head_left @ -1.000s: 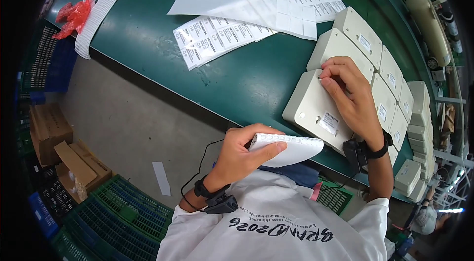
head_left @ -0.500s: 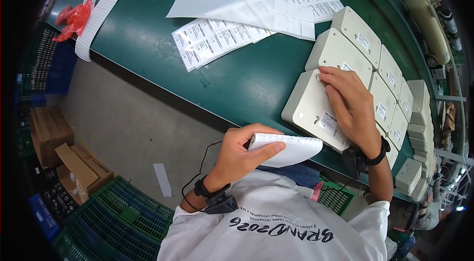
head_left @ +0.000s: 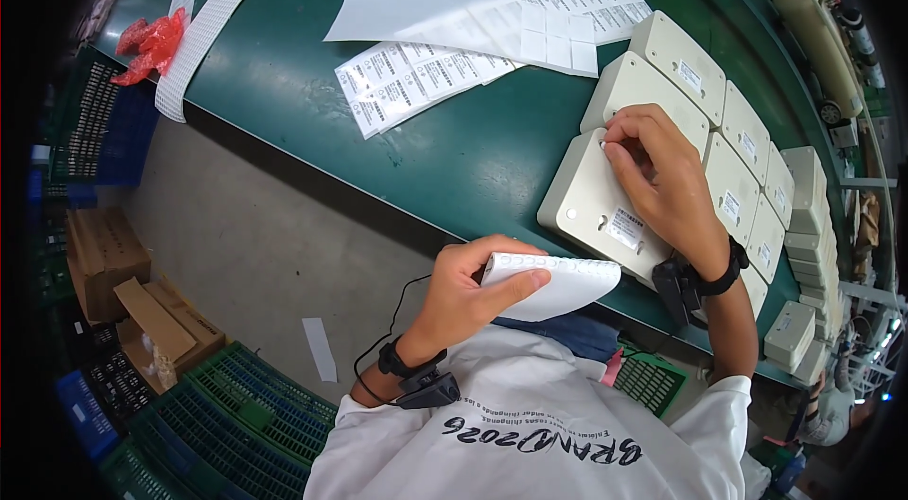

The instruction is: Applying identification labels to electronic housings and organizing them into a transport bin.

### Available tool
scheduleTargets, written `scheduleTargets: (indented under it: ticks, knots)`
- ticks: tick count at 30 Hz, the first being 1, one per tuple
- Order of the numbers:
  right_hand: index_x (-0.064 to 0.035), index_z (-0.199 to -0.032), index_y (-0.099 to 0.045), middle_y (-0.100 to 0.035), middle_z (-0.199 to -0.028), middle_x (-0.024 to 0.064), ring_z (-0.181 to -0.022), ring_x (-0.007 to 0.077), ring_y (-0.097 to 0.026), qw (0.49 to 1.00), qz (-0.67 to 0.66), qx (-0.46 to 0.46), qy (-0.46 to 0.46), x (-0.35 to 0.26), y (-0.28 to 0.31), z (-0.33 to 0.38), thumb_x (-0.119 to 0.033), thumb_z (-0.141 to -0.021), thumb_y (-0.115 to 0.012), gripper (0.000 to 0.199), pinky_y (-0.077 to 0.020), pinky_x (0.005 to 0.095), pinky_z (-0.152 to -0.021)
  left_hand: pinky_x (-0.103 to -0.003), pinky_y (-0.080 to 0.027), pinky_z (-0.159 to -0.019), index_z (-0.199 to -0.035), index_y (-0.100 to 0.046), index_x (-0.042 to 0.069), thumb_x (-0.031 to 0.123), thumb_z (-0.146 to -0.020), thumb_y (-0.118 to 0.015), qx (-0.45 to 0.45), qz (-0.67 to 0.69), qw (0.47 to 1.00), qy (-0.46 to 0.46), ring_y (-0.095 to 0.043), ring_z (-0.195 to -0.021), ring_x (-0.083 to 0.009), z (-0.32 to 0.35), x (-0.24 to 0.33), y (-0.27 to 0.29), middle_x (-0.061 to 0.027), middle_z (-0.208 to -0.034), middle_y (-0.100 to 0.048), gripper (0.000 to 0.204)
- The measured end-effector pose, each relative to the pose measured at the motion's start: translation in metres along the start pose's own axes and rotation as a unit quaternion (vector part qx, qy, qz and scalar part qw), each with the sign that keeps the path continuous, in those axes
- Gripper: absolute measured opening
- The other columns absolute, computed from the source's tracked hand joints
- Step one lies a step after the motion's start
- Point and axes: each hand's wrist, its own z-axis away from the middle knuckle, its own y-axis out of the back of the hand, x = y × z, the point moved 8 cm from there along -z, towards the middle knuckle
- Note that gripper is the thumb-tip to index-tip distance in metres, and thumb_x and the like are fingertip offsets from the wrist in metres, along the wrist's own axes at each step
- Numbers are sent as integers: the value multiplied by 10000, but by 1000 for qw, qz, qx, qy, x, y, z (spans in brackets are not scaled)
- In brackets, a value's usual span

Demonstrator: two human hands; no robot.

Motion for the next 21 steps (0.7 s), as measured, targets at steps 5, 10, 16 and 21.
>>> scheduleTargets:
  ticks: [5, 10, 16, 21]
  knots:
    - [4, -972, -633, -626, -1054, 81, -787, 179, -616, 1000, -2, 1, 4, 0, 0, 0, -15, -903, -626, 72, -494, 252, -666, -253, -529, -738, -1019, -692, -35, 29, -842, -751, -8, -4, 1000, 1, -656, -860, -118, -1, -1, 0, -108, -977, -705, 197]
    - [9, -962, -642, -629, -1055, 88, -810, 191, -631, 1000, 10, -6, -2, 0, -1, -2, -9, -896, -630, 69, -513, 263, -687, -247, -528, -731, -1017, -693, -33, 36, -842, -754, -11, -5, 1000, 0, -656, -853, -118, -3, -1, -4, -105, -973, -705, 198]
    - [7, -1011, -667, -635, -1100, 97, -862, 240, -644, 999, 39, -30, 15, -4, 2, -1, 1, -885, -621, 135, -531, 301, -744, -243, -523, -727, -1016, -695, -24, 50, -847, -752, -9, -13, 1000, -1, -655, -841, -107, -1, 1, -4, -91, -952, -709, 194]
    - [20, -1083, -670, -644, -1141, 114, -925, 284, -636, 989, 110, -7, 95, -23, 4, 17, 8, -873, -606, 219, -522, 343, -800, -228, -518, -710, -1024, -693, -8, 73, -860, -746, 8, -8, 1000, -17, -653, -819, -87, 2, 9, -3, -68, -922, -712, 190]
